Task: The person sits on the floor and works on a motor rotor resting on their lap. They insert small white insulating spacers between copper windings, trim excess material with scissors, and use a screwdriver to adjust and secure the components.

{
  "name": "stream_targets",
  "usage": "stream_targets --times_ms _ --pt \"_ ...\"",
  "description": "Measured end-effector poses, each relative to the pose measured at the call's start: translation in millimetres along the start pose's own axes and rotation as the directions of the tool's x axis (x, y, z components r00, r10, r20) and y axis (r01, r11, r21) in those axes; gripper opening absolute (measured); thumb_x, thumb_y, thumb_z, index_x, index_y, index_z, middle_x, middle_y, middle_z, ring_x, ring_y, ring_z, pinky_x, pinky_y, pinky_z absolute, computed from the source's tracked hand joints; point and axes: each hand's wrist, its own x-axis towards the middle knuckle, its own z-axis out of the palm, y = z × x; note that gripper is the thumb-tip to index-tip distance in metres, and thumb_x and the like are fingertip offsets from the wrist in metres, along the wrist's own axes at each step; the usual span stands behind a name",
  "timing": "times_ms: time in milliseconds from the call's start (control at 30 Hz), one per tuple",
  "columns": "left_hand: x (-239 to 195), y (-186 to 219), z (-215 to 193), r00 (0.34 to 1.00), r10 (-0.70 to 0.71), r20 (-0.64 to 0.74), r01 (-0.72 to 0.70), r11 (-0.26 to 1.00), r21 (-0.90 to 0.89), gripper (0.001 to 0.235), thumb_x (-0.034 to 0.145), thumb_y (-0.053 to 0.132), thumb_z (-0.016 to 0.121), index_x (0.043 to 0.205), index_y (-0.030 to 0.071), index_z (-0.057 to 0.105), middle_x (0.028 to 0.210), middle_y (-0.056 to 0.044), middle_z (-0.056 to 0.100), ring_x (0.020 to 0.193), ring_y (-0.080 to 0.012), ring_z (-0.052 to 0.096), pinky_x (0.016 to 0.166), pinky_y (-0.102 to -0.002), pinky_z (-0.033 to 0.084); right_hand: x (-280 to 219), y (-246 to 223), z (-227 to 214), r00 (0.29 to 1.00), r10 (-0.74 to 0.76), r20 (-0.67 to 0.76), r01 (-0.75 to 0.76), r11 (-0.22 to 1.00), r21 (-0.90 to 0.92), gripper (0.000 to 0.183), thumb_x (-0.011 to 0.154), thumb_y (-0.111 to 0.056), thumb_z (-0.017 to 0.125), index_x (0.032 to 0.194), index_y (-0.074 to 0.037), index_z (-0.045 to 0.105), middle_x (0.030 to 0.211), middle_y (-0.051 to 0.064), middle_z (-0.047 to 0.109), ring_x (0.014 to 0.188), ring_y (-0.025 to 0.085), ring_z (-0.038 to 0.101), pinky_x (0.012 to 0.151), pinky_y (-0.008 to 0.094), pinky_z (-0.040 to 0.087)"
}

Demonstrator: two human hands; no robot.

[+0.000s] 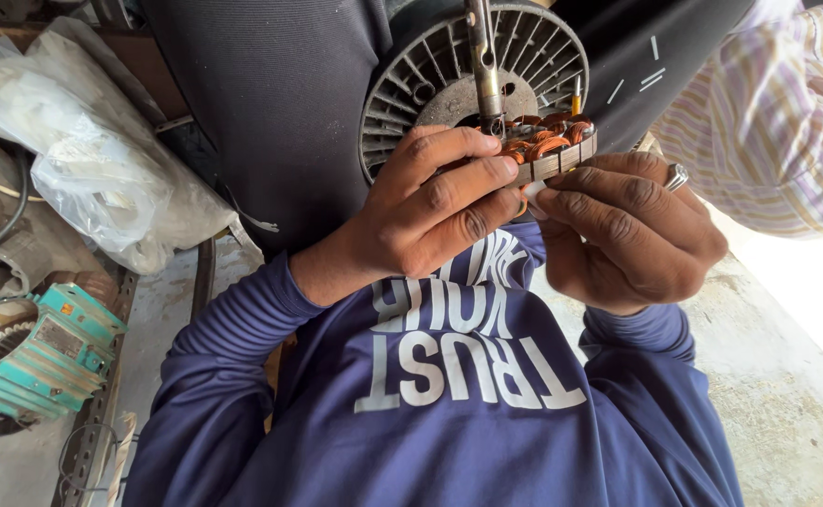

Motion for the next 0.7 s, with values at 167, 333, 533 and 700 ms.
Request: stream_targets --times_ms 167,333,533,700 --pt "2 -6 -2 0.998 0.056 0.015 -0.056 0.998 -0.003 0.017 0.102 0.009 0.079 0.117 0.004 0.075 0.132 -0.007 0.056 0.127 -0.0262 0.054 0.101 -0.040 0.057 2 -19 5 0.991 0.131 -0.031 -0.132 0.990 -0.055 0.013 0.084 0.010 0.084 0.092 0.004 0.075 0.085 0.016 0.073 0.074 0.025 0.073 0.064 0.031 0.057" --pt "2 -10 -1 1.000 0.009 0.016 -0.006 0.991 -0.134 0.019 0.104 0.011 0.081 0.118 0.000 0.075 0.131 -0.007 0.057 0.128 -0.0257 0.056 0.108 -0.038 0.059 1 -23 4 0.998 0.064 0.026 -0.058 0.980 -0.190 0.011 0.085 0.009 0.082 0.091 0.004 0.075 0.084 0.017 0.072 0.076 0.026 0.074 0.066 0.032 0.060" --pt "2 -15 -1 0.999 0.046 0.010 -0.045 0.992 -0.118 0.015 0.103 0.010 0.082 0.115 0.003 0.076 0.129 -0.008 0.056 0.129 -0.0259 0.055 0.111 -0.036 0.060 7 -23 -2 0.995 0.026 0.099 -0.002 0.972 -0.236 0.009 0.085 0.010 0.079 0.091 0.005 0.075 0.083 0.017 0.072 0.075 0.028 0.075 0.065 0.032 0.059" --pt "1 -11 1 1.000 -0.002 -0.006 0.001 0.991 -0.134 0.017 0.100 0.006 0.080 0.116 0.002 0.076 0.130 -0.010 0.057 0.130 -0.0282 0.057 0.110 -0.038 0.059 8 -28 -1 0.994 0.005 0.106 0.027 0.957 -0.290 0.008 0.090 0.009 0.081 0.096 0.005 0.076 0.088 0.017 0.073 0.077 0.026 0.074 0.065 0.031 0.057"
